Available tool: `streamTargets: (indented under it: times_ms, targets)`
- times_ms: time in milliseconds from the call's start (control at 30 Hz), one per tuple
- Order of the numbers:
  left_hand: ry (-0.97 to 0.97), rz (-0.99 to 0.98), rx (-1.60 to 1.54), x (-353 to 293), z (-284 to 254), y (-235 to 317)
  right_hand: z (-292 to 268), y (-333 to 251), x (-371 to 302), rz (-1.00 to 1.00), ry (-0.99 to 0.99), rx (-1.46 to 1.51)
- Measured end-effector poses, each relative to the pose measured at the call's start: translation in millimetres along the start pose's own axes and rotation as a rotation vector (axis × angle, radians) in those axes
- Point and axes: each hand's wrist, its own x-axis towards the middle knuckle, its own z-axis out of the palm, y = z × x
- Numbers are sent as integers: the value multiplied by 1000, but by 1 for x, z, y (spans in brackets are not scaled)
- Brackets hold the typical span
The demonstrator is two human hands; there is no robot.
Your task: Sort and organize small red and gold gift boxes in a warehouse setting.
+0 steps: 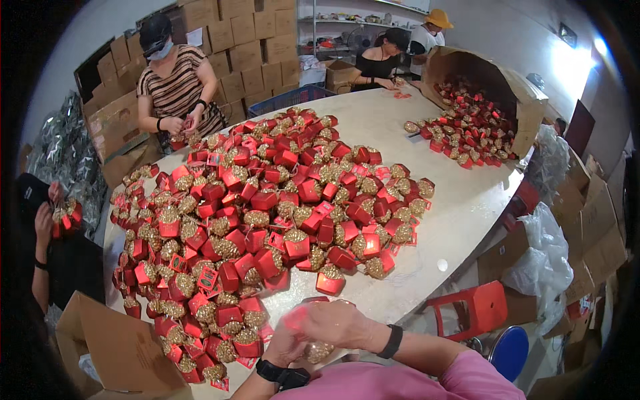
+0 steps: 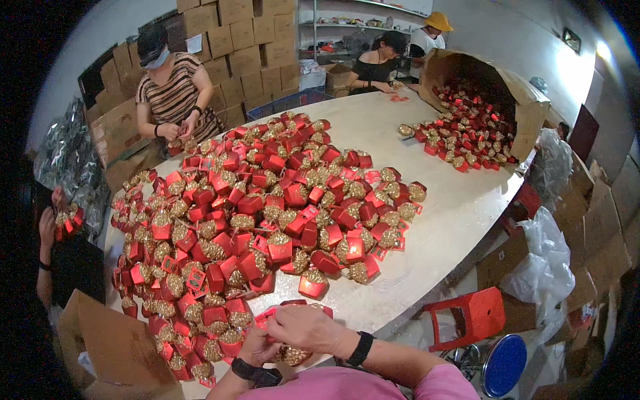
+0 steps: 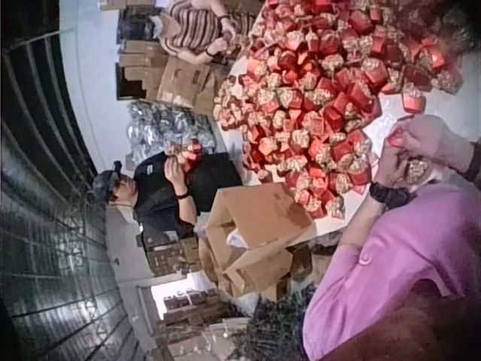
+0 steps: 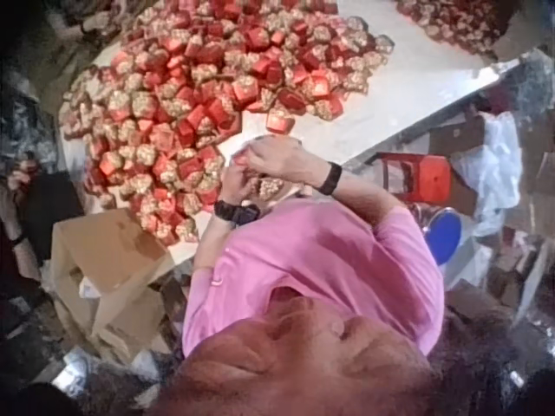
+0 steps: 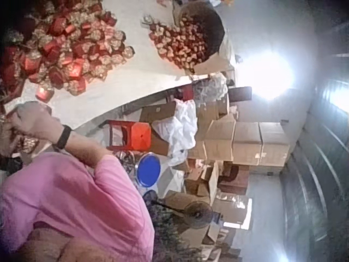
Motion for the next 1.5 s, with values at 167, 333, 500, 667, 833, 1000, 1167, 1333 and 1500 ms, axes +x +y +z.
streamTargets:
  times_ms: [167, 333, 500, 667, 833, 1000, 1167, 1333, 1500]
  targets:
    - [11, 30, 194, 2, -2, 0, -10, 7, 4, -59, 8, -78]
    - [174, 3, 262, 0, -6, -2, 0, 0, -12, -18, -41, -112]
    - [231, -41, 207, -2, -7, -7, 20, -2, -21, 229, -281, 198]
    - [253, -68, 44, -7, -21, -11, 17, 6, -20, 206, -184, 557]
    - [33, -117, 188, -6, -14, 0, -4, 11, -23, 95, -112, 366]
    - [90, -176, 135, -9, -16, 6, -2, 11, -28, 121, -162, 162]
    - [45, -50, 368, -13, -49, -10, -5, 7, -27, 54, -105, 239]
    - [72, -77, 428, -18, -22, 6, -14, 7, -19, -22, -141, 138]
    - [73, 30, 355, -17, -1, 14, -5, 3, -16, -34, 19, 214]
